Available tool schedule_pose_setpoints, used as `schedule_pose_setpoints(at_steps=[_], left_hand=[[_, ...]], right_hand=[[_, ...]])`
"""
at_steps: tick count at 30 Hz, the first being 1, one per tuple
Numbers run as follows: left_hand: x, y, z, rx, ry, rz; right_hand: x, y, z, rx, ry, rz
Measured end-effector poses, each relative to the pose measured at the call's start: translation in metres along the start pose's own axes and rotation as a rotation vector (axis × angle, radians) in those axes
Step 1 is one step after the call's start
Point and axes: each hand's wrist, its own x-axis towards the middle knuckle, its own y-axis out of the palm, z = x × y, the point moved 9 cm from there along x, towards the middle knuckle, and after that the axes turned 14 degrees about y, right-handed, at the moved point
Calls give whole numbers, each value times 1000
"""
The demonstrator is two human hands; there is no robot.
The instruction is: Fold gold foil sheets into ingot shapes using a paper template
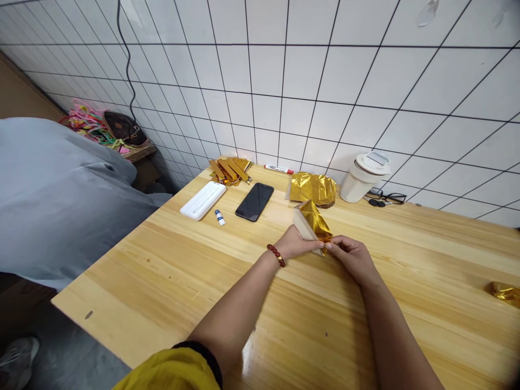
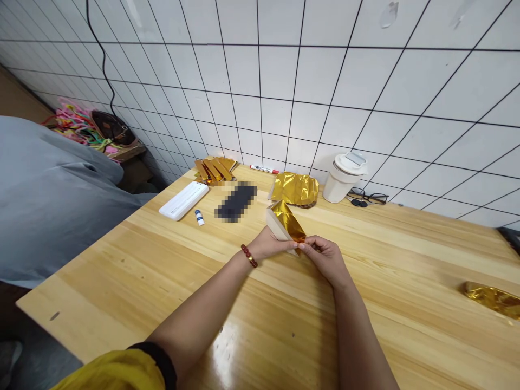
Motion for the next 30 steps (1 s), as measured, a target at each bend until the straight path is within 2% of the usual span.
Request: schedule_pose_setpoints(at_steps=[2,6,12,14,20,22,25,30], left_hand=[[-1,0,-1,-9,-13,-4],[-2,-9,2,-14,-46,-90],[-4,-2,5,9,-89,4],[-4,-1,1,-31,-94,-8],[5,-19,-12,-322,-18,-238],[6,-23,-10,-383,-29,-265],[6,-23,-9,-353,-57,-227],[4,-25,-16,-253,-13,-227]], right_hand=[[0,0,-1,2,4,5],[-1,-1,-1,11,12,-5],[1,2,-5,90,45,38],[2,1,-8,101,67,29],[1,-1,-8,60,94,-11],[0,-1,-7,39,91,-17],[0,-1,-7,24,85,-15],[1,-1,-7,49,93,-9]])
